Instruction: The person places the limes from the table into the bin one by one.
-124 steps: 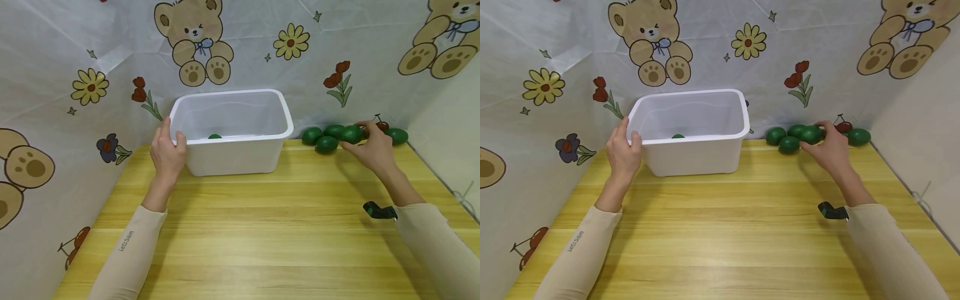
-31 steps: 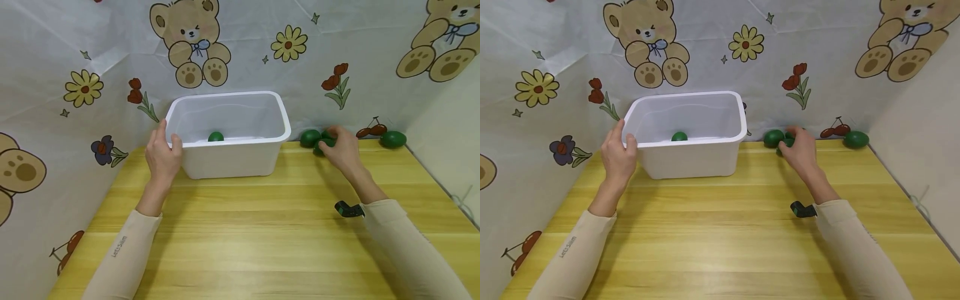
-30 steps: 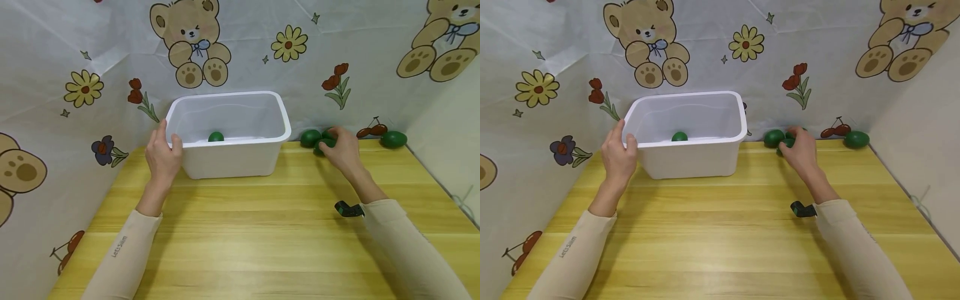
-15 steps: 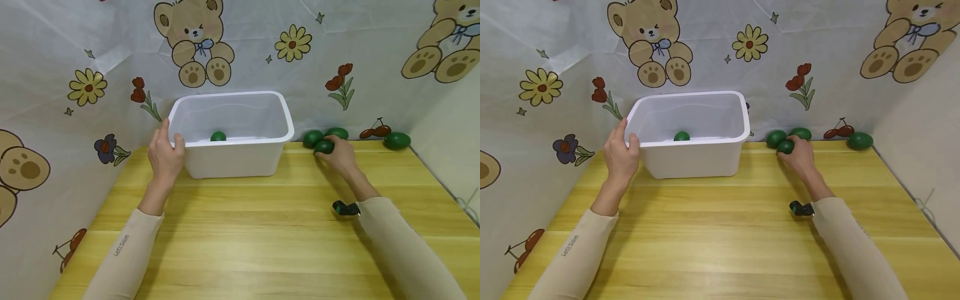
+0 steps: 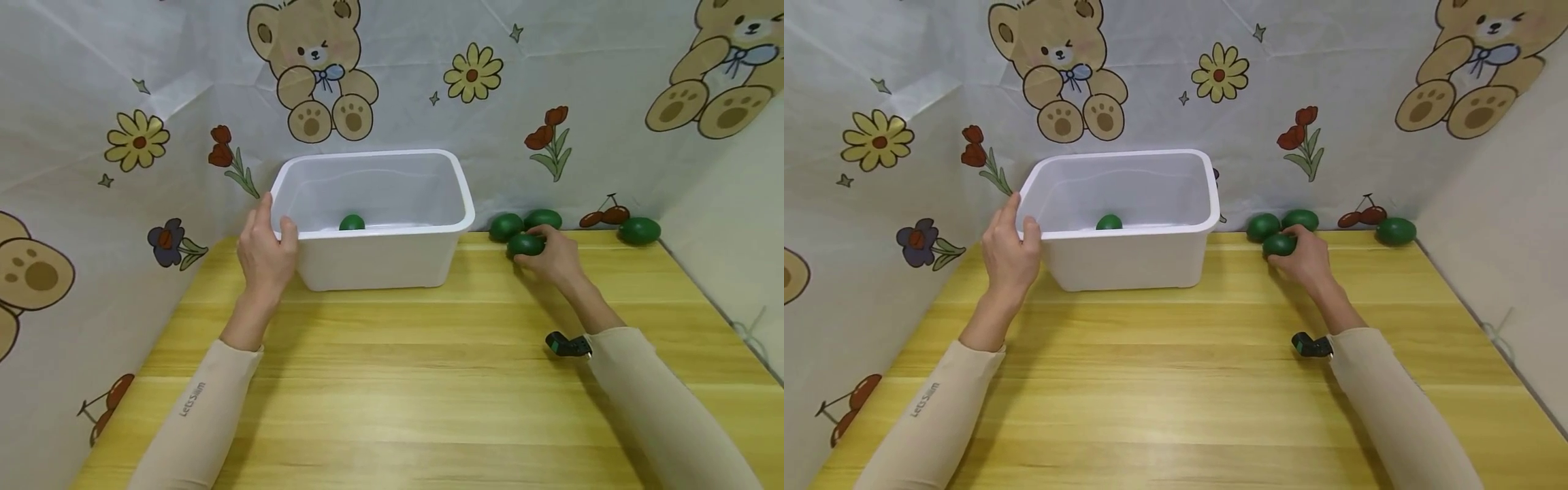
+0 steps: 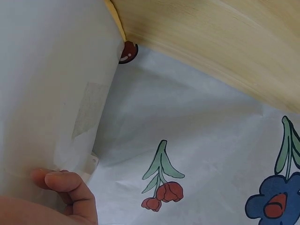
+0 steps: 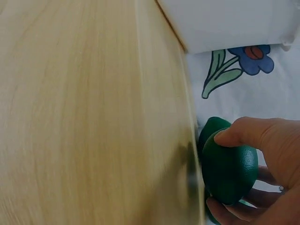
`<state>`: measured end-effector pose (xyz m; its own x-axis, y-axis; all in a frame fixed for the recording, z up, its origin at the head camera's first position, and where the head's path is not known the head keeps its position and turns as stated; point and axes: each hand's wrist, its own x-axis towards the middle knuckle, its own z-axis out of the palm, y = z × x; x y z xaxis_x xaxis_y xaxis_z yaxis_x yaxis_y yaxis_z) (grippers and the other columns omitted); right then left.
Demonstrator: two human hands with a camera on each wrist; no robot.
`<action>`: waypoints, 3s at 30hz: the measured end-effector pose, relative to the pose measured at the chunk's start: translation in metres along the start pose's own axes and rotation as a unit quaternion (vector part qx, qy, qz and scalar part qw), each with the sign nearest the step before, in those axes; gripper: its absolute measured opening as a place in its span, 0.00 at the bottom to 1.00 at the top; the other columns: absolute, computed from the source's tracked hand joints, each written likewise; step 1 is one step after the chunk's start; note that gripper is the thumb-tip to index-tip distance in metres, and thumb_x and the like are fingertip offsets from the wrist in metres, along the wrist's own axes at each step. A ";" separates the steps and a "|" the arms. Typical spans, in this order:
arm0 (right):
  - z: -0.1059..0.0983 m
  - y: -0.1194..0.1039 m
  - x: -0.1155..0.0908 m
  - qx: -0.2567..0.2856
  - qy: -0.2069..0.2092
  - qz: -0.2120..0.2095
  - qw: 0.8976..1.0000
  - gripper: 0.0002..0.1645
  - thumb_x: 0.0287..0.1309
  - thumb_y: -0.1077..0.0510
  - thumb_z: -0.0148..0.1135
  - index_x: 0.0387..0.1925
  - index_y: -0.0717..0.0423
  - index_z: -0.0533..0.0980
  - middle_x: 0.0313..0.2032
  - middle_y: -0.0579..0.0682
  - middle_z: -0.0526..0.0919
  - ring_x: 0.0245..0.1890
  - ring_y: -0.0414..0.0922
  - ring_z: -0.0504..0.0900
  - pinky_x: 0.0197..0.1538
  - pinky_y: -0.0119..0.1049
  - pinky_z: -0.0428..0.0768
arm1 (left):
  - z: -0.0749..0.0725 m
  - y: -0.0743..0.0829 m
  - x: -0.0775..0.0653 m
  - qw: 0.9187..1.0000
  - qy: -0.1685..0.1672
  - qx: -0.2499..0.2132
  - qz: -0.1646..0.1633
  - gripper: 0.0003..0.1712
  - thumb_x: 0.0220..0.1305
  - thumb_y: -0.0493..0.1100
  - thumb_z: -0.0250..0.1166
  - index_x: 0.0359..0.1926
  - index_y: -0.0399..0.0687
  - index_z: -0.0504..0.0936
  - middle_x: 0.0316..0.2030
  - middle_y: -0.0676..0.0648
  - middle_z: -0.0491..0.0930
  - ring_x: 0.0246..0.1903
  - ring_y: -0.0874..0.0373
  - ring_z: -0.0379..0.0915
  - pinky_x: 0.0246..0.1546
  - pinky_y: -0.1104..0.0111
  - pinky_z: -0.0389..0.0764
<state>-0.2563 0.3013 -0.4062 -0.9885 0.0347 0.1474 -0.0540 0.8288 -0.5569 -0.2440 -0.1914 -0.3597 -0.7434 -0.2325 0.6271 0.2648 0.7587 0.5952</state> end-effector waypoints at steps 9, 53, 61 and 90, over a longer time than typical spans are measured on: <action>-0.029 -0.039 -0.010 0.024 0.082 -0.059 0.995 0.37 0.62 0.50 0.72 0.67 0.65 0.73 0.61 0.73 0.79 0.55 0.70 0.78 0.57 0.66 0.74 | -0.001 -0.001 -0.001 1.000 0.000 0.001 0.000 0.38 0.71 0.53 0.49 0.75 0.37 0.72 0.56 0.28 0.82 0.50 0.33 0.81 0.48 0.41 0.82; -0.029 -0.171 0.006 0.126 0.062 -0.172 0.975 0.30 0.67 0.56 0.69 0.67 0.59 0.74 0.63 0.60 0.81 0.64 0.55 0.78 0.67 0.52 0.78 | -0.001 0.002 -0.001 1.000 0.020 0.002 0.018 0.38 0.67 0.53 0.51 0.72 0.34 0.74 0.50 0.26 0.83 0.42 0.30 0.81 0.39 0.40 0.80; -0.033 -0.151 0.007 0.113 0.087 -0.149 0.979 0.26 0.69 0.56 0.65 0.65 0.61 0.75 0.63 0.59 0.81 0.63 0.55 0.79 0.66 0.53 0.78 | -0.002 0.002 -0.002 1.000 0.018 0.002 0.009 0.38 0.68 0.53 0.51 0.73 0.35 0.73 0.50 0.27 0.83 0.42 0.30 0.81 0.39 0.40 0.79; -0.050 0.007 0.022 0.031 0.006 0.011 0.999 0.36 0.74 0.51 0.57 0.72 0.71 0.66 0.68 0.76 0.70 0.68 0.73 0.66 0.74 0.73 0.50 | -0.002 0.002 -0.002 1.000 0.007 0.006 0.002 0.38 0.70 0.53 0.50 0.74 0.36 0.73 0.50 0.27 0.83 0.47 0.31 0.81 0.45 0.40 0.80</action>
<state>-0.2717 0.3358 -0.3660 -0.9876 0.0591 0.1453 -0.0424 0.7912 -0.6101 -0.2413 -0.1906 -0.3586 -0.7337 -0.2373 0.6367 0.2604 0.7674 0.5860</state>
